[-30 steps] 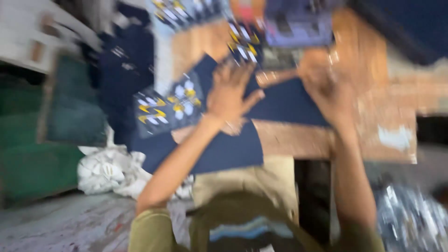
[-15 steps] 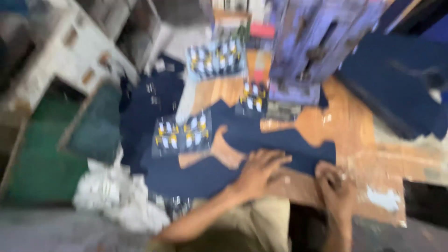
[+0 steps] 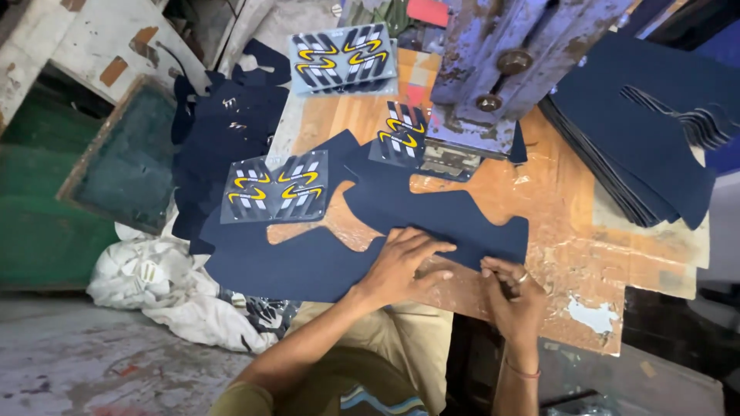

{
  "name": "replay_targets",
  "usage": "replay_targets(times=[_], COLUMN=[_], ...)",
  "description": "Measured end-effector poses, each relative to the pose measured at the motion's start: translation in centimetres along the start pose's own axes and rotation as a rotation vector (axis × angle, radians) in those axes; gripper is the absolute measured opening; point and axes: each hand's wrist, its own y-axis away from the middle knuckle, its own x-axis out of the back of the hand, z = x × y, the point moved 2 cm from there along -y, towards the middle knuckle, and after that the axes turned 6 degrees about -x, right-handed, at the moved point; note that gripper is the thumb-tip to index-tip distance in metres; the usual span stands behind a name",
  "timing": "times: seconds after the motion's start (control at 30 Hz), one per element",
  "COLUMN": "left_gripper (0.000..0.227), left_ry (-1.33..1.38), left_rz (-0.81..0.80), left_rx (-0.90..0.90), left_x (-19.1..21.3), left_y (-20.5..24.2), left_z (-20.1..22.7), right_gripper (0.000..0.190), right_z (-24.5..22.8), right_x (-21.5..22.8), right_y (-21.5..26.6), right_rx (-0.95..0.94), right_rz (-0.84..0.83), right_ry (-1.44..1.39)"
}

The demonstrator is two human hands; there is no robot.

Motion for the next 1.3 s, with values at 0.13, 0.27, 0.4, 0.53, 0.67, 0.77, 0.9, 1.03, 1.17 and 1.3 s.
replay_targets(times=[0.13, 0.27, 0.4, 0.53, 0.67, 0.77, 0.9, 1.03, 1.17, 1.3], left_gripper=[0.04, 0.029, 0.022, 0.015, 0.011, 0.015, 0.016, 0.015, 0.014, 0.018], left_ry=[0.063, 0.099, 0.149, 0.235, 0.311, 0.359, 0.342, 0.343, 0.342, 0.324], left_rz=[0.03, 0.013, 0.044, 0.027, 0.026, -0.024, -0.059, -0.137, -0.179, -0.185], left_rx=[-0.012, -0.056, -0.087, -0.073, -0.133, -0.153, -0.258, -0.254, -0.207, -0.26], left_x=[0.0, -0.7, -0.9, -1.1, -1.4, -0.8, -0.9, -1.1, -1.0, -1.8], left_y=[0.3, 0.9, 1.3, 1.7, 1.8, 1.8, 2.0, 2.0, 1.9, 2.3], left_z=[-0.3, -1.2, -1.2, -1.9, -2.4, -1.8, -1.9, -1.7, -1.8, -2.1], right_gripper=[0.02, 0.028, 0.034, 0.045, 0.055, 0.064, 0.068, 0.064, 0.067, 0.066], right_z=[-0.2, 1.1, 1.9, 1.6, 1.7, 2.0, 0.3, -0.3, -1.5, -1.9], right_x=[-0.1, -0.6, -2.1, -2.7, -2.2, -1.6, -1.7, -1.9, -2.3, -3.0], right_y=[0.2, 0.4, 0.6, 0.4, -0.5, -0.7, -1.3, -1.1, -1.6, -1.3], right_rx=[-0.013, -0.081, -0.088, -0.172, -0.205, -0.246, -0.235, -0.329, -0.421, -0.288], right_rz=[-0.015, -0.059, -0.148, -0.258, -0.428, -0.51, -0.664, -0.721, -0.732, -0.792], right_ry=[-0.048, -0.232, -0.39, -0.432, -0.484, -0.38, -0.444, -0.411, -0.299, -0.271])
